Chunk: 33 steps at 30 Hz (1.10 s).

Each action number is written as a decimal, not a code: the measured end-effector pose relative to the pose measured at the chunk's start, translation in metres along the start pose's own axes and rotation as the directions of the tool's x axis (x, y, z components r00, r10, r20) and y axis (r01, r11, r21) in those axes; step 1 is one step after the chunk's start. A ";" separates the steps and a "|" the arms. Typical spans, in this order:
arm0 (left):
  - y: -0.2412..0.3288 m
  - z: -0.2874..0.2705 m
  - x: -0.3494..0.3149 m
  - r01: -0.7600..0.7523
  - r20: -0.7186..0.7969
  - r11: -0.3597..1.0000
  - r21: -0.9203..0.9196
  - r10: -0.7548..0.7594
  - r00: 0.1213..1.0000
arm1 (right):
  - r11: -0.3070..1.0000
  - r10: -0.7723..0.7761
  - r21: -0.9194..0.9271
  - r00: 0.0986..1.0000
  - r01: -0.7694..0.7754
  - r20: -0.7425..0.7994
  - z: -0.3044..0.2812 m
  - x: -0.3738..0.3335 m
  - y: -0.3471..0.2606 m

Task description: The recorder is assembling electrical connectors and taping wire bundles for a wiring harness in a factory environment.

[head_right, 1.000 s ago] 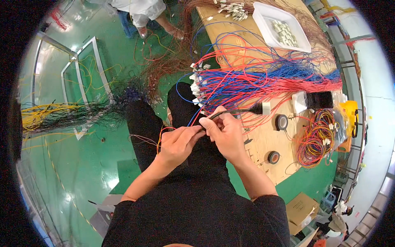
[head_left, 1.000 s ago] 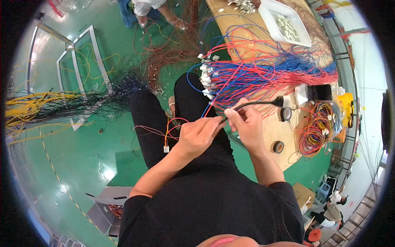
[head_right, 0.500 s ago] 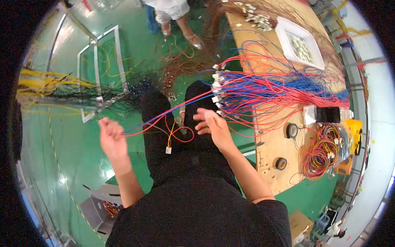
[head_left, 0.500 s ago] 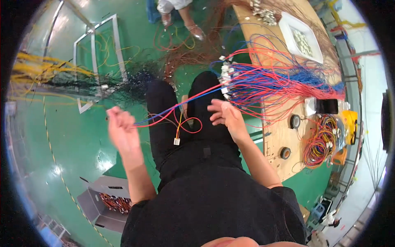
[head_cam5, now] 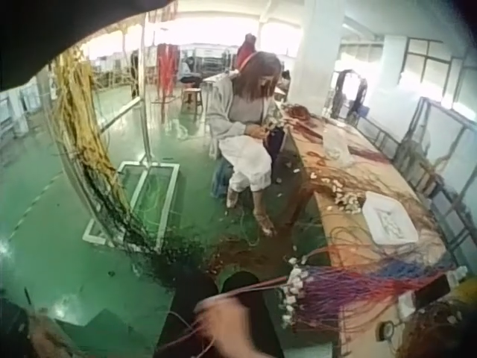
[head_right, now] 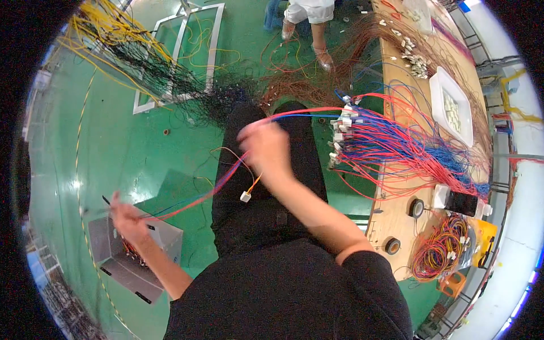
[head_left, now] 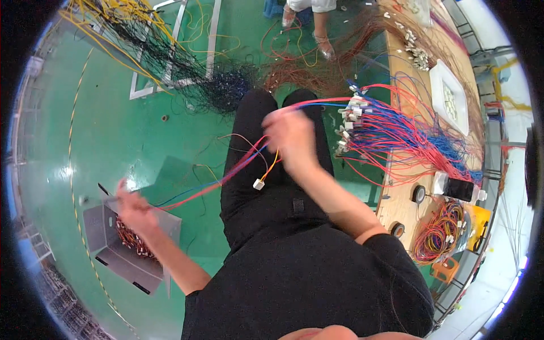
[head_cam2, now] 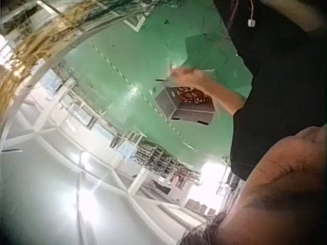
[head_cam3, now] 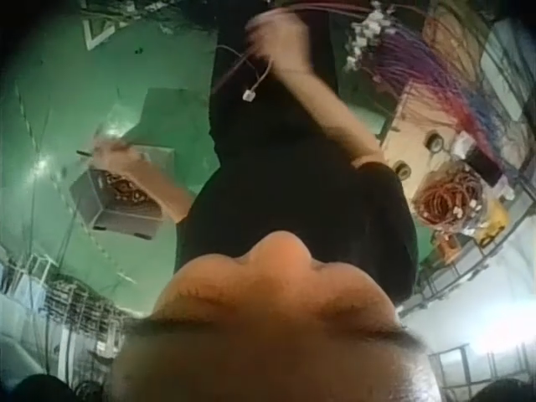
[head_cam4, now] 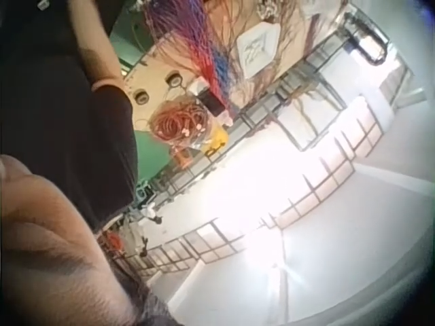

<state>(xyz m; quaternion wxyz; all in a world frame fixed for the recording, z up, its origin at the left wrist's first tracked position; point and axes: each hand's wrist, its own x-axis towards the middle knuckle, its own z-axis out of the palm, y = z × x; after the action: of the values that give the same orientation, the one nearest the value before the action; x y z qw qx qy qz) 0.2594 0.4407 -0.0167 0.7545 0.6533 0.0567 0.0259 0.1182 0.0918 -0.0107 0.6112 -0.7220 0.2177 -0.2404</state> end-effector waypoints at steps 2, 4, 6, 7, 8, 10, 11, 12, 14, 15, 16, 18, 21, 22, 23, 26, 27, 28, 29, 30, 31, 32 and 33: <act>0.003 0.080 -0.041 0.056 0.285 0.956 0.288 -0.142 0.948 | 0.805 -0.474 -0.184 0.798 0.564 0.373 0.068 -0.027 0.033; -0.010 0.121 -0.060 -0.196 0.551 0.881 0.430 -0.084 0.830 | 0.975 0.164 -0.223 0.736 -0.018 0.657 0.102 -0.059 0.005; -0.020 0.153 -0.081 -0.170 0.713 0.918 0.357 -0.150 0.685 | 0.979 -0.142 -0.045 0.823 0.200 0.549 0.142 -0.102 0.084; -0.017 0.154 -0.080 -0.169 0.718 0.922 0.348 -0.147 0.681 | 0.980 -0.137 -0.029 0.775 0.197 0.617 0.129 -0.097 0.072; -0.010 0.156 -0.077 -0.014 0.722 0.921 0.388 -0.295 0.626 | 0.981 -0.131 -0.015 0.723 0.192 0.679 0.109 -0.091 0.061; 0.000 0.161 -0.068 0.122 0.751 0.898 0.422 -0.422 0.507 | 0.879 0.393 -0.118 0.563 -0.461 0.727 0.060 -0.064 0.007; 0.002 0.157 -0.063 0.108 0.757 0.898 0.427 -0.420 0.501 | 0.915 0.225 0.089 0.679 -0.394 0.699 0.038 -0.064 0.029; 0.002 0.150 -0.058 0.102 0.755 0.897 0.429 -0.419 0.504 | 0.807 0.236 0.300 0.743 -0.509 0.626 0.016 -0.058 0.037; 0.000 0.129 -0.054 0.013 0.772 0.898 0.440 -0.386 0.505 | 0.447 0.240 0.783 0.901 -0.433 0.361 -0.028 -0.047 0.038; -0.001 0.119 -0.049 0.011 0.732 0.869 0.494 -0.423 0.535 | 0.365 0.350 0.847 0.900 -0.387 0.261 -0.049 -0.033 0.019; -0.002 0.103 -0.044 0.007 0.688 0.837 0.547 -0.454 0.566 | 0.322 0.369 0.900 0.914 -0.294 0.167 -0.066 -0.024 0.013; -0.018 0.063 -0.025 0.168 0.542 0.847 0.505 -0.462 0.702 | 0.427 0.536 0.883 0.841 -0.194 -0.075 -0.099 -0.004 0.022; -0.044 -0.010 0.018 0.314 0.364 0.852 0.419 -0.474 0.802 | 0.480 0.506 0.867 0.763 0.137 -0.401 -0.126 0.002 0.052; -0.068 -0.031 0.025 -0.002 0.328 0.715 0.700 -0.318 0.890 | 0.620 0.434 0.776 0.776 0.111 -0.458 -0.108 -0.001 0.048; -0.082 -0.040 0.028 -0.270 0.351 0.403 0.875 -0.144 0.925 | 0.742 0.353 0.665 0.790 0.089 -0.500 -0.081 -0.007 0.043; -0.071 0.016 -0.013 -0.543 0.506 0.188 0.818 0.214 0.836 | 0.799 0.470 0.481 0.874 -0.362 -0.122 0.010 -0.028 0.031; -0.064 0.045 -0.027 -0.532 0.479 0.375 0.759 0.231 0.847 | 0.786 0.411 0.475 0.908 -0.396 0.077 0.030 -0.037 0.036; -0.056 0.073 -0.040 -0.505 0.447 0.544 0.670 0.247 0.860 | 0.756 0.446 0.396 0.853 -0.521 0.271 0.047 -0.047 0.041; -0.048 0.095 -0.054 -0.387 0.527 0.693 0.607 0.013 0.850 | 0.808 0.418 0.269 0.832 -0.524 0.365 0.060 -0.055 0.036; -0.040 0.112 -0.066 -0.224 0.605 0.804 0.551 -0.200 0.771 | 0.890 0.339 0.170 0.864 -0.423 0.373 0.079 -0.065 0.042; -0.035 0.127 -0.076 -0.117 0.672 0.862 0.494 -0.293 0.680 | 0.951 0.183 0.158 0.897 -0.265 0.403 0.090 -0.078 0.050; -0.031 0.137 -0.080 0.001 0.735 0.898 0.440 -0.360 0.575 | 0.982 0.018 0.160 0.901 -0.096 0.433 0.100 -0.087 0.056; -0.030 0.142 -0.077 0.002 0.702 0.888 0.460 -0.365 0.611 | 0.977 0.006 0.186 0.883 -0.106 0.470 0.105 -0.089 0.053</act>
<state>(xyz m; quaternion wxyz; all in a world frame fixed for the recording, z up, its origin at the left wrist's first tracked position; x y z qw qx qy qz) 0.1990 0.2877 -0.0220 0.5465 0.7349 -0.1993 -0.3486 0.1113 0.2195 -0.0845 0.7237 -0.6847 0.0593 -0.0633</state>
